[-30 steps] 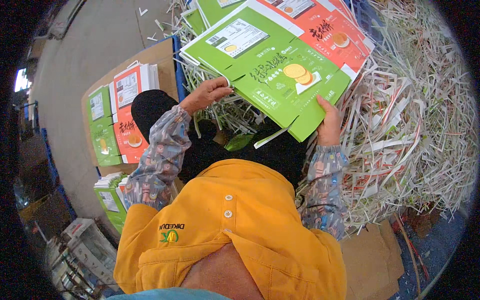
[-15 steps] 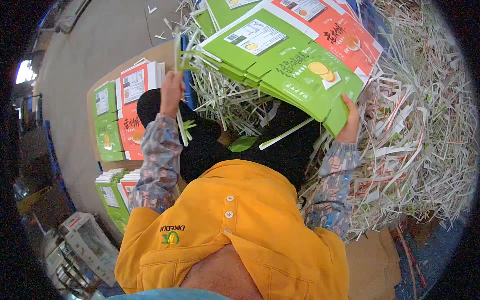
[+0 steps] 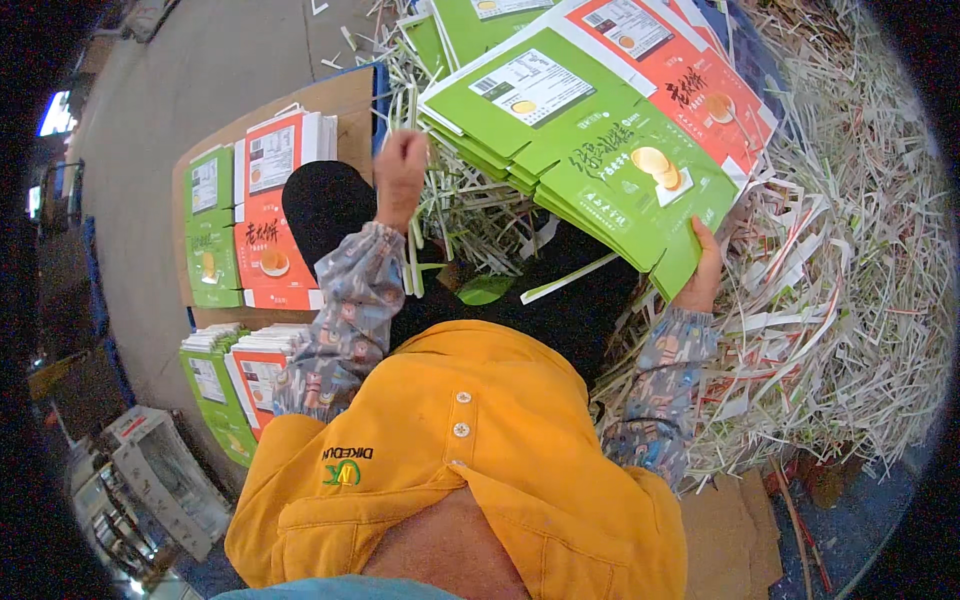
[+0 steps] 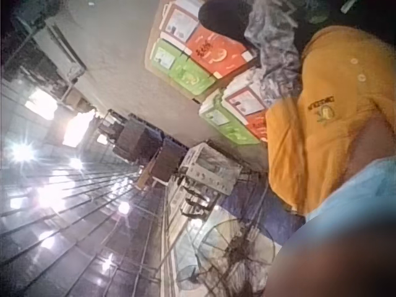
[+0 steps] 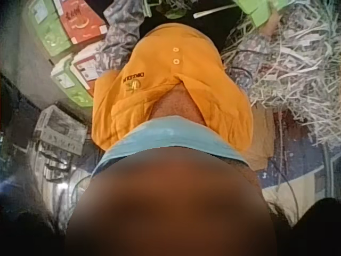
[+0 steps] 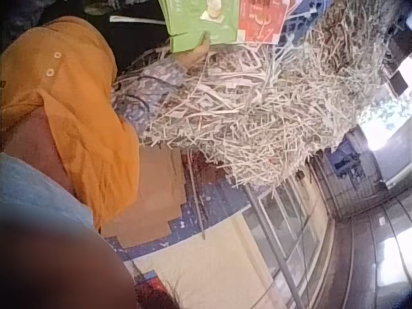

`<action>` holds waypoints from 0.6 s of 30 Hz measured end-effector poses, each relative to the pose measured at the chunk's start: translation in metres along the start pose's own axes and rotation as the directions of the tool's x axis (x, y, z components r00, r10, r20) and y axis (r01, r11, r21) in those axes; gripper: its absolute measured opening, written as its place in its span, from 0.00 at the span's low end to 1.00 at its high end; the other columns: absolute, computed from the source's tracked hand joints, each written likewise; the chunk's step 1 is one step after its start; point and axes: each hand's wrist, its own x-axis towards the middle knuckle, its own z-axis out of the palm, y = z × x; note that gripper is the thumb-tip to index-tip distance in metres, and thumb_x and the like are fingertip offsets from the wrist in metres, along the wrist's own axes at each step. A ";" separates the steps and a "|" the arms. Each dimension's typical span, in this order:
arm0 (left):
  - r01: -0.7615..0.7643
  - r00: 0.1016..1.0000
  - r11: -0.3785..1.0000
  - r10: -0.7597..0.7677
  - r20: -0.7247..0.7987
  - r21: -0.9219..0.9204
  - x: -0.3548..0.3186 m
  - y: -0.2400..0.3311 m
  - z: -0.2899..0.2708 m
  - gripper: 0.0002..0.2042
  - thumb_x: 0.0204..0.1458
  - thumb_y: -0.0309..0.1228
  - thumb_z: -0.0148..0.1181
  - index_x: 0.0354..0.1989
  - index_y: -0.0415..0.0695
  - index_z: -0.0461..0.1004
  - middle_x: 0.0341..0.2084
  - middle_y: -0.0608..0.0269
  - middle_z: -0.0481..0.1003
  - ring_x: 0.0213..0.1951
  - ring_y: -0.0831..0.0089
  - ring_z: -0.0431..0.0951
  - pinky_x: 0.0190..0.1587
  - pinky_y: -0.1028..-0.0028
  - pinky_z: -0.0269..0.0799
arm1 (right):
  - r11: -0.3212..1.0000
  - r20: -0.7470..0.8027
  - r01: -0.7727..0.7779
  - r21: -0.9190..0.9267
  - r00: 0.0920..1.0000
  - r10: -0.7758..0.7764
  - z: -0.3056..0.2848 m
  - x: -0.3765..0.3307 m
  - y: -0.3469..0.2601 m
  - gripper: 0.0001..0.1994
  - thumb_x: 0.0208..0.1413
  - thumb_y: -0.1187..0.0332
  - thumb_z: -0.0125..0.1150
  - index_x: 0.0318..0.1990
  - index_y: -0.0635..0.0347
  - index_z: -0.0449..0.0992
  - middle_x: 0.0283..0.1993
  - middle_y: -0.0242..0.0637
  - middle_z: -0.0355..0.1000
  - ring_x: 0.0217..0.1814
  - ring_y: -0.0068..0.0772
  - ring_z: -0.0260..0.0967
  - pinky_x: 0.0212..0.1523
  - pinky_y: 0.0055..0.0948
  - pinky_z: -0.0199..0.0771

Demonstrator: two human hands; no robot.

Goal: Sorting through and stacking flattened cardboard product boxes and paper strips.

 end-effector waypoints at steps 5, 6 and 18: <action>0.910 0.409 0.359 -0.691 0.597 -0.208 -0.027 -0.044 0.035 0.21 0.47 0.51 0.47 0.38 0.44 0.67 0.34 0.62 0.70 0.33 0.71 0.69 0.31 0.70 0.64 | 1.000 -0.022 0.004 -0.006 1.000 -0.004 0.005 -0.001 0.007 0.19 0.50 0.66 0.49 0.47 0.67 0.61 0.44 0.44 0.66 0.41 0.37 0.67 0.41 0.31 0.69; 0.913 0.401 0.356 -0.687 0.606 -0.200 -0.022 -0.041 0.042 0.21 0.47 0.51 0.47 0.38 0.44 0.67 0.34 0.62 0.70 0.33 0.71 0.69 0.31 0.70 0.64 | 1.000 -0.034 0.004 -0.009 0.999 -0.004 0.003 -0.004 0.007 0.19 0.49 0.66 0.50 0.47 0.68 0.61 0.43 0.43 0.66 0.40 0.36 0.67 0.41 0.31 0.69; 0.117 0.990 0.951 -0.090 0.106 -0.285 0.019 -0.054 0.056 0.14 0.44 0.38 0.56 0.34 0.40 0.71 0.26 0.62 0.72 0.27 0.68 0.73 0.30 0.72 0.68 | 0.864 -0.053 0.169 -0.474 0.974 -0.219 -0.048 0.000 0.025 0.18 0.46 0.70 0.54 0.44 0.69 0.64 0.41 0.38 0.67 0.38 0.30 0.66 0.40 0.25 0.66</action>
